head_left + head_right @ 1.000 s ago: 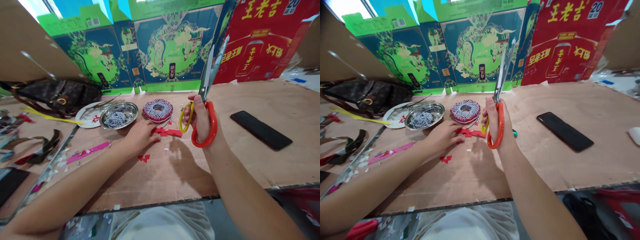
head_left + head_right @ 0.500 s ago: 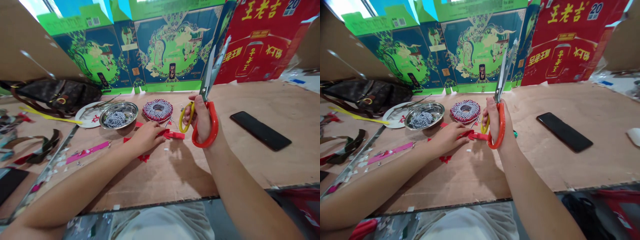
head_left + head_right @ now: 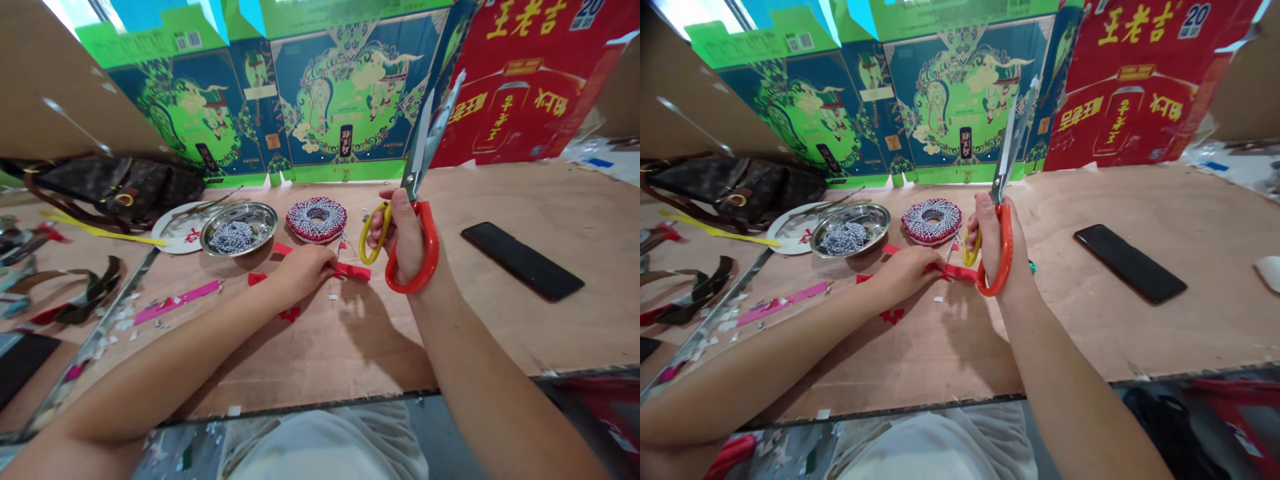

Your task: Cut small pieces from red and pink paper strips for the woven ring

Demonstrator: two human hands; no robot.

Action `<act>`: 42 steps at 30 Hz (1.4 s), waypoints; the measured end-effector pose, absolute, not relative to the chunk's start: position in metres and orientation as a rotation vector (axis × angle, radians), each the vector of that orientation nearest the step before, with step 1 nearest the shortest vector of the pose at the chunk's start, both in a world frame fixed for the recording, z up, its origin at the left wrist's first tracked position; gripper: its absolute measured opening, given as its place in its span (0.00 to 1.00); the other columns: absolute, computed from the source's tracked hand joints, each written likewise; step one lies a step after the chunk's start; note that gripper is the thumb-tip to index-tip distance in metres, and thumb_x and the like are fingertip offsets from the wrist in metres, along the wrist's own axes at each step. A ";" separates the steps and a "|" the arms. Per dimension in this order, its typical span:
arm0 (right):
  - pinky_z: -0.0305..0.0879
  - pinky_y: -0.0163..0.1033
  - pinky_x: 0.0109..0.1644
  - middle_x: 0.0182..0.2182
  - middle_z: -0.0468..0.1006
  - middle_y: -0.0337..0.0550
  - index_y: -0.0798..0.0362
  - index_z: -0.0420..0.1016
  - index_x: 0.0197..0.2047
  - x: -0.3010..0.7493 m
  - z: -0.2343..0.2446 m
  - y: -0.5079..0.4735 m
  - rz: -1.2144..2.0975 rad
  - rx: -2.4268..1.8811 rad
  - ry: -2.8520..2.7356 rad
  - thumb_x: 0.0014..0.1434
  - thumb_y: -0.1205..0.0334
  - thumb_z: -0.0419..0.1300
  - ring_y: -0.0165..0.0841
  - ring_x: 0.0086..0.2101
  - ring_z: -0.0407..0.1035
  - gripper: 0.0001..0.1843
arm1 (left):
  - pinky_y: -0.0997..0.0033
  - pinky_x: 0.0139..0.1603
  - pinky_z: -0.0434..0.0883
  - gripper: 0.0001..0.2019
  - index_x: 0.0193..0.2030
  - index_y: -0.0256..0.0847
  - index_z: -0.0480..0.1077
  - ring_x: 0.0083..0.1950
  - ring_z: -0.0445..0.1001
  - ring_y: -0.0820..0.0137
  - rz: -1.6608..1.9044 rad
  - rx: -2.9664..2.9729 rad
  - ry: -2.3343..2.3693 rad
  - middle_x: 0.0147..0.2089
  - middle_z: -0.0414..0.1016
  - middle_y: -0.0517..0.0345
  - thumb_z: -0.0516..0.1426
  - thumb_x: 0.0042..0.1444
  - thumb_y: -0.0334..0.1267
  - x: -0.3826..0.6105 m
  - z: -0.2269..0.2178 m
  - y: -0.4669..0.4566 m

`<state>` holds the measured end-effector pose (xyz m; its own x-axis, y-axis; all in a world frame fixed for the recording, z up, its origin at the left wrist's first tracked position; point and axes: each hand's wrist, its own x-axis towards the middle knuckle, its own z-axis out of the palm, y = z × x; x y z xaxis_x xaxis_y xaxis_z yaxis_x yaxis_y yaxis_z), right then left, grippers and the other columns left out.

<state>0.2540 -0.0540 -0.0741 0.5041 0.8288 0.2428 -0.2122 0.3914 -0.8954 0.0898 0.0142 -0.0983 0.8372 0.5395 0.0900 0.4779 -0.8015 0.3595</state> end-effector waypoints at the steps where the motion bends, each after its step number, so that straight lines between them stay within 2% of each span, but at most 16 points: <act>1: 0.60 0.40 0.23 0.26 0.66 0.36 0.45 0.66 0.34 0.254 -0.074 -0.054 0.752 -0.936 -0.784 0.58 0.43 0.64 0.32 0.23 0.61 0.16 | 0.65 0.46 0.72 0.05 0.40 0.40 0.78 0.43 0.78 0.63 0.285 2.659 0.793 0.41 0.82 0.53 0.60 0.60 0.34 0.089 -0.096 0.014; 3: 0.60 0.39 0.22 0.26 0.66 0.35 0.46 0.66 0.34 0.255 -0.074 -0.054 0.755 -0.928 -0.778 0.57 0.44 0.65 0.30 0.22 0.61 0.17 | 0.67 0.44 0.73 0.06 0.42 0.41 0.78 0.42 0.79 0.65 0.332 2.598 0.852 0.41 0.83 0.56 0.58 0.61 0.33 0.088 -0.092 0.018; 5: 0.60 0.38 0.22 0.25 0.66 0.35 0.46 0.66 0.34 0.255 -0.074 -0.054 0.769 -0.914 -0.766 0.57 0.44 0.66 0.29 0.22 0.61 0.18 | 0.68 0.46 0.73 0.11 0.48 0.40 0.77 0.45 0.80 0.65 0.391 2.556 0.914 0.45 0.83 0.54 0.55 0.63 0.32 0.087 -0.088 0.025; 7: 0.59 0.37 0.21 0.25 0.66 0.34 0.46 0.66 0.35 0.255 -0.073 -0.054 0.777 -0.907 -0.754 0.57 0.43 0.66 0.29 0.22 0.61 0.18 | 0.65 0.49 0.73 0.15 0.54 0.40 0.75 0.48 0.79 0.64 0.425 2.540 0.956 0.50 0.82 0.51 0.54 0.63 0.32 0.083 -0.083 0.033; 9: 0.59 0.37 0.21 0.25 0.66 0.35 0.45 0.68 0.36 0.255 -0.072 -0.054 0.779 -0.909 -0.747 0.57 0.41 0.65 0.30 0.22 0.60 0.18 | 0.62 0.51 0.73 0.17 0.56 0.41 0.75 0.51 0.79 0.60 0.362 2.586 0.964 0.52 0.81 0.50 0.54 0.61 0.31 0.076 -0.079 0.040; 13: 0.59 0.38 0.22 0.25 0.66 0.35 0.45 0.69 0.37 0.254 -0.072 -0.054 0.791 -0.905 -0.732 0.55 0.38 0.65 0.30 0.23 0.60 0.20 | 0.60 0.49 0.73 0.17 0.54 0.44 0.77 0.51 0.78 0.55 0.139 2.765 1.019 0.51 0.82 0.50 0.55 0.60 0.33 0.051 -0.068 0.043; 18: 0.60 0.37 0.22 0.25 0.67 0.35 0.46 0.70 0.39 0.254 -0.074 -0.054 0.796 -0.904 -0.737 0.56 0.40 0.66 0.29 0.23 0.61 0.19 | 0.61 0.46 0.72 0.14 0.48 0.41 0.79 0.47 0.79 0.56 -0.010 2.761 1.116 0.47 0.82 0.49 0.53 0.62 0.36 0.017 -0.056 0.028; 22: 0.62 0.36 0.22 0.26 0.67 0.34 0.47 0.68 0.41 0.255 -0.077 -0.055 0.796 -0.948 -0.799 0.57 0.38 0.63 0.29 0.23 0.62 0.22 | 0.61 0.48 0.71 0.13 0.47 0.40 0.79 0.48 0.77 0.57 -0.188 2.707 1.073 0.49 0.79 0.47 0.57 0.60 0.38 0.002 -0.059 0.009; 25: 0.62 0.35 0.22 0.26 0.68 0.34 0.48 0.68 0.42 0.256 -0.078 -0.056 0.783 -1.021 -0.843 0.58 0.40 0.63 0.28 0.23 0.63 0.21 | 0.61 0.48 0.70 0.14 0.49 0.40 0.78 0.49 0.76 0.57 -0.194 2.692 1.097 0.51 0.77 0.46 0.56 0.60 0.38 -0.005 -0.068 0.002; 28: 0.61 0.34 0.22 0.26 0.68 0.34 0.48 0.68 0.43 0.255 -0.078 -0.056 0.754 -1.098 -0.859 0.58 0.43 0.64 0.28 0.22 0.62 0.19 | 0.63 0.42 0.69 0.11 0.40 0.40 0.78 0.43 0.76 0.59 -0.224 2.679 1.183 0.44 0.78 0.49 0.53 0.59 0.34 -0.016 -0.075 0.006; 30: 0.60 0.35 0.22 0.25 0.68 0.34 0.47 0.68 0.43 0.253 -0.078 -0.057 0.755 -1.131 -0.854 0.58 0.45 0.64 0.28 0.22 0.61 0.18 | 0.64 0.38 0.67 0.11 0.35 0.40 0.77 0.39 0.76 0.60 -0.246 2.676 1.229 0.38 0.79 0.51 0.53 0.54 0.30 -0.028 -0.076 0.011; 33: 0.60 0.35 0.22 0.25 0.68 0.35 0.46 0.67 0.43 0.252 -0.078 -0.056 0.761 -1.155 -0.862 0.58 0.45 0.64 0.29 0.22 0.61 0.18 | 0.65 0.35 0.65 0.11 0.32 0.41 0.76 0.36 0.75 0.60 -0.269 2.676 1.308 0.34 0.79 0.53 0.53 0.49 0.27 -0.046 -0.070 0.017; 35: 0.60 0.36 0.22 0.26 0.68 0.35 0.45 0.67 0.43 0.253 -0.080 -0.056 0.760 -1.158 -0.880 0.59 0.44 0.64 0.30 0.22 0.61 0.17 | 0.63 0.35 0.64 0.10 0.31 0.40 0.75 0.36 0.76 0.58 -0.270 2.686 1.376 0.33 0.79 0.50 0.52 0.50 0.28 -0.052 -0.064 0.018; 38: 0.61 0.35 0.23 0.26 0.67 0.34 0.45 0.68 0.44 0.256 -0.082 -0.055 0.764 -1.159 -0.903 0.59 0.43 0.64 0.29 0.22 0.62 0.19 | 0.60 0.39 0.66 0.11 0.37 0.39 0.77 0.42 0.77 0.54 -0.206 2.695 1.427 0.38 0.80 0.47 0.52 0.57 0.32 -0.048 -0.058 0.015; 42: 0.61 0.34 0.23 0.27 0.67 0.33 0.46 0.69 0.45 0.258 -0.084 -0.056 0.754 -1.139 -0.899 0.58 0.42 0.65 0.28 0.22 0.62 0.21 | 0.63 0.44 0.70 0.13 0.48 0.42 0.76 0.45 0.77 0.60 0.012 2.574 1.246 0.46 0.80 0.51 0.54 0.63 0.41 -0.029 -0.067 0.003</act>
